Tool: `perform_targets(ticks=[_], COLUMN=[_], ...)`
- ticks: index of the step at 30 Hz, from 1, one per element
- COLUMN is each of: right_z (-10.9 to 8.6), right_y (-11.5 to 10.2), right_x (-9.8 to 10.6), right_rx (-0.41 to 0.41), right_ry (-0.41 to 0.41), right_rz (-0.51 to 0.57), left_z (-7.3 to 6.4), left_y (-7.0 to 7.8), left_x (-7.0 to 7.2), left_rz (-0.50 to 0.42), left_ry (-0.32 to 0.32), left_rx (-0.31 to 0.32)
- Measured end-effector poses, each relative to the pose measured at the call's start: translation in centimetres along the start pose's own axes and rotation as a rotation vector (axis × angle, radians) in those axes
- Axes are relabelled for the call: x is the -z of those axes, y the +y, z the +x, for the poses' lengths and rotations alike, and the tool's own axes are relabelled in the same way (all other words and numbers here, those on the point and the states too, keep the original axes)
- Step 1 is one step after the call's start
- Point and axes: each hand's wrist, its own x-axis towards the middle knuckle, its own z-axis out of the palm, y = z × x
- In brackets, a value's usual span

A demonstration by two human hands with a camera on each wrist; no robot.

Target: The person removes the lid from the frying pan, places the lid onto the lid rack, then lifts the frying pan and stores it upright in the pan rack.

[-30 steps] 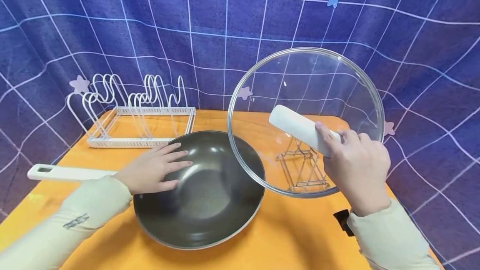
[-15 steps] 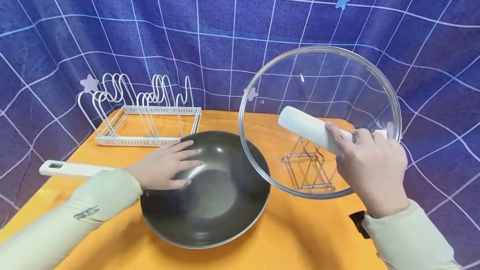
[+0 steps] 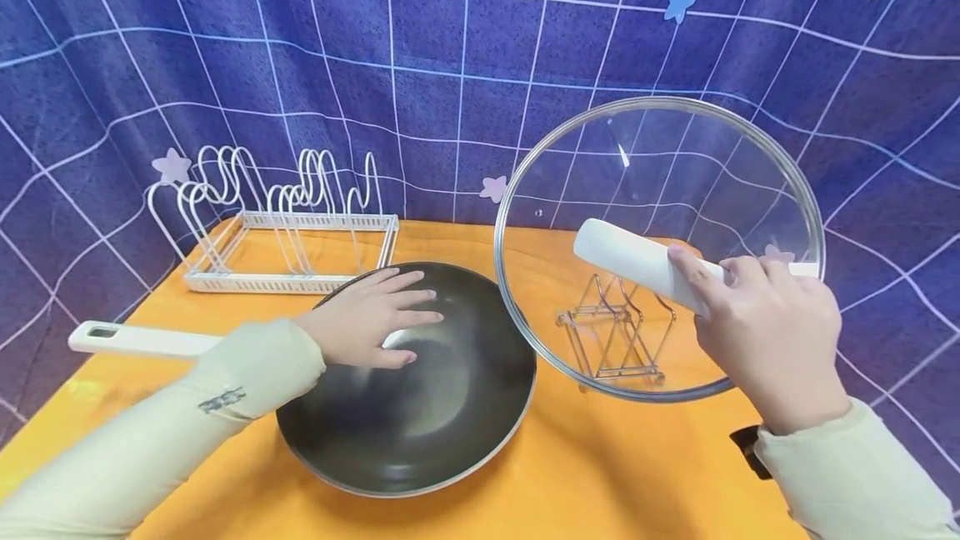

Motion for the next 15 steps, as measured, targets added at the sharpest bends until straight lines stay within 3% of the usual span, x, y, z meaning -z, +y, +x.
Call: perform_targets(ticks=[5, 11, 15], right_z=[-0.6, -0.7, -0.9], right_y=[0.7, 2.1, 2.6], right_x=[0.1, 1.0, 0.7], right_rx=[0.015, 0.088, 0.092], right_ry=[-0.045, -0.137, -0.087], right_rz=[0.012, -0.007, 0.011], left_z=[1.0, 1.8, 2.6], left_y=[0.2, 0.2, 0.2], left_x=[-0.4, -0.5, -0.7], left_rz=[-0.076, -0.102, -0.094], left_ry=[-0.015, 0.032, 0.048], left_rx=[-0.030, -0.073, -0.104])
